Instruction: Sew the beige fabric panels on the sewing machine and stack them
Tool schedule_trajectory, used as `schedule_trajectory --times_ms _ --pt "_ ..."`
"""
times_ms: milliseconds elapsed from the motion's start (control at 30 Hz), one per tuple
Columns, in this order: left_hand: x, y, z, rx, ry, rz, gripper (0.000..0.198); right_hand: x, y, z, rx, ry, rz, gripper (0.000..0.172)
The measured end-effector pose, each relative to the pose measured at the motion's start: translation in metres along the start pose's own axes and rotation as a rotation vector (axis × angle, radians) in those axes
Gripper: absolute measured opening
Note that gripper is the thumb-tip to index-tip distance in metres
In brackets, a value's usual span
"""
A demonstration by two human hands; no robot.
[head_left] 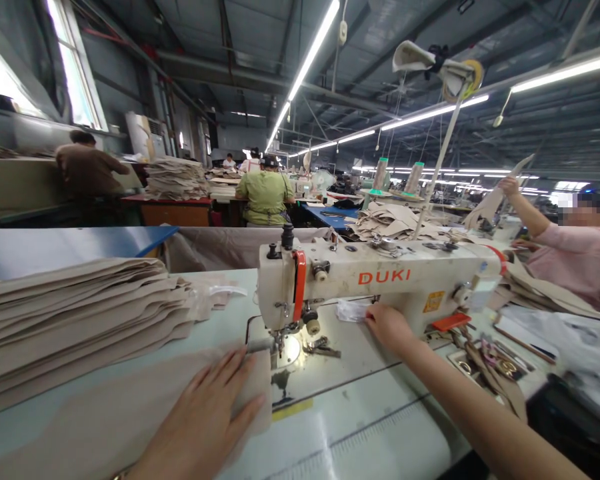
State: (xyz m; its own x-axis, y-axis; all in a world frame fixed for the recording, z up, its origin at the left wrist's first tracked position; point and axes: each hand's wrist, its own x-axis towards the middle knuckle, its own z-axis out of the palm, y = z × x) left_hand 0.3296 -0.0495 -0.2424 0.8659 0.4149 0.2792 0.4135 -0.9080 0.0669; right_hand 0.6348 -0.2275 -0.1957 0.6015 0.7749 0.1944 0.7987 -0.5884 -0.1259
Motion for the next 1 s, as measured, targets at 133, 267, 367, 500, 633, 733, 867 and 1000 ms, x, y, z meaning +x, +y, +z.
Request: schedule_trajectory --times_ms 133,267,367,500,633,733,867,1000 --pt "-0.001 -0.002 0.003 0.023 -0.008 0.016 0.056 -0.004 -0.002 -0.008 -0.008 0.014 0.036 0.02" --pt "-0.002 -0.007 0.006 0.049 0.118 0.053 0.054 -0.012 -0.005 -0.02 0.025 0.043 0.037 0.021" --pt "-0.003 -0.007 -0.001 0.054 0.313 0.128 0.05 -0.025 -0.014 -0.03 0.087 0.025 -0.016 0.018" --pt "-0.005 0.007 -0.02 0.092 0.501 0.326 0.044 -0.05 -0.048 -0.034 0.214 -0.06 -0.19 0.014" --pt "-0.005 0.026 -0.026 0.116 0.521 0.507 0.042 -0.064 -0.1 -0.024 0.45 -0.113 -0.401 0.014" --pt "-0.006 0.029 -0.028 0.03 0.556 0.543 0.041 -0.062 -0.133 -0.012 0.67 -0.191 -0.385 0.012" --pt "-0.01 0.016 -0.044 -0.01 0.549 0.547 0.037 -0.055 -0.151 -0.001 1.056 -0.373 -0.185 0.005" --pt "-0.016 0.004 -0.057 -0.006 0.597 0.49 0.031 -0.055 -0.15 0.008 1.203 -0.516 -0.111 0.023"
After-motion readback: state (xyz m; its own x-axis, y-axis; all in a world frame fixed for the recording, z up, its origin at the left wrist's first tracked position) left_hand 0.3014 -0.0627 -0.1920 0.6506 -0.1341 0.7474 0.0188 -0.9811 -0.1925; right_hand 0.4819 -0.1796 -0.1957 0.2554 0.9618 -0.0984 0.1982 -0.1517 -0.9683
